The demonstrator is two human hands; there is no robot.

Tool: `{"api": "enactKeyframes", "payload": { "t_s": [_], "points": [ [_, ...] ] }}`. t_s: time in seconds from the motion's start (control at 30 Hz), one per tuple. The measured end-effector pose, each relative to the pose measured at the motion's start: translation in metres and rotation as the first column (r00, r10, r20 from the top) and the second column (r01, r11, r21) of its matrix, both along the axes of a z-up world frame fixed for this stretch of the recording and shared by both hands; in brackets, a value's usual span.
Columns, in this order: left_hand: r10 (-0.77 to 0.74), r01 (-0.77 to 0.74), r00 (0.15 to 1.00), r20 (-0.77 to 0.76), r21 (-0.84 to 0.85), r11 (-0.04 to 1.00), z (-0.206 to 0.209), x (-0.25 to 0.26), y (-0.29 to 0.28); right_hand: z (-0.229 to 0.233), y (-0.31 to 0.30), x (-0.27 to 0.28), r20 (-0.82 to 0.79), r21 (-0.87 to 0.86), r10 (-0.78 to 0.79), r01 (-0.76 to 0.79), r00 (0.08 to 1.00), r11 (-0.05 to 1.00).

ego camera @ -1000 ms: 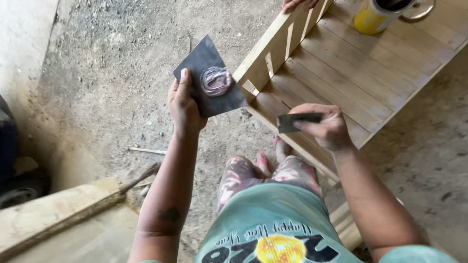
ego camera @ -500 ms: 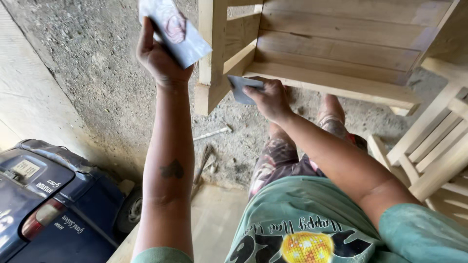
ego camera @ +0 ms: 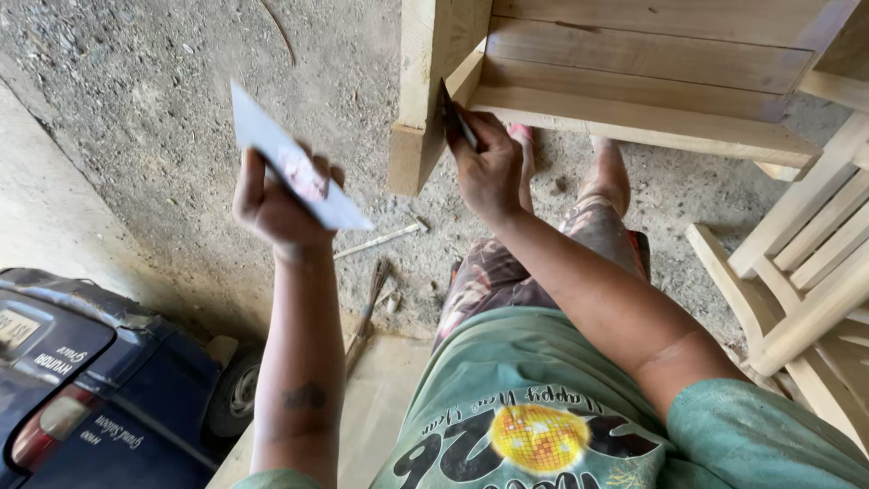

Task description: The person applies wood filler to a wooden furniture piece using a putty knife and a metal plate. They scoop filler from a can, spread it onto the plate, and then apply it to the wood surface, smoothing it out.

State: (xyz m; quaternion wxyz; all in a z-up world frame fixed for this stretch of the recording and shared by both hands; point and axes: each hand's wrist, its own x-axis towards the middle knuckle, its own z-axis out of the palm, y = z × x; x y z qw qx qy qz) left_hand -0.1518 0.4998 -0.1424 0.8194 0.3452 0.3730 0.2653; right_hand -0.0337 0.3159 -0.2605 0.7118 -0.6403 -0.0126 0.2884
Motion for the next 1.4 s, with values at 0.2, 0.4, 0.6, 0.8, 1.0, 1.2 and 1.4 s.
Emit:
{"api": "enactKeyframes", "payload": {
  "t_s": [0.2,0.4,0.6,0.8,1.0,1.2,1.4],
  "points": [
    [0.191,-0.202,0.974,-0.120,-0.091,0.975,0.009,-0.067,-0.009,0.027,-0.012,-0.022,0.018,0.030,0.053,-0.053,0.998,0.998],
    [0.200,-0.211,0.974,-0.105,-0.113,0.971,0.012,-0.085,-0.018,0.018,-0.044,-0.002,-0.158,0.013,0.201,-0.201,0.967,0.980],
    [0.220,-0.236,0.966,-0.136,-0.116,0.965,0.029,-0.100,-0.023,-0.014,-0.011,0.018,-0.258,0.026,0.014,-0.007,0.966,1.000],
    [0.217,-0.234,0.969,-0.121,-0.149,0.961,0.036,-0.115,-0.040,0.024,-0.006,-0.002,-0.388,0.169,0.032,0.036,0.921,0.985],
    [0.273,-0.294,0.943,-0.191,-0.089,0.952,0.022,-0.102,-0.050,0.060,-0.012,-0.016,-0.023,0.027,0.145,-0.145,0.989,0.989],
    [0.243,-0.265,0.953,-0.179,-0.107,0.958,0.027,-0.080,-0.054,0.049,-0.043,-0.017,-0.023,0.299,0.243,-0.226,0.970,0.927],
    [0.256,-0.279,0.956,-0.141,-0.178,0.944,0.038,-0.075,-0.064,0.008,-0.017,0.020,-0.261,-0.102,0.185,-0.218,0.947,0.971]
  ]
}}
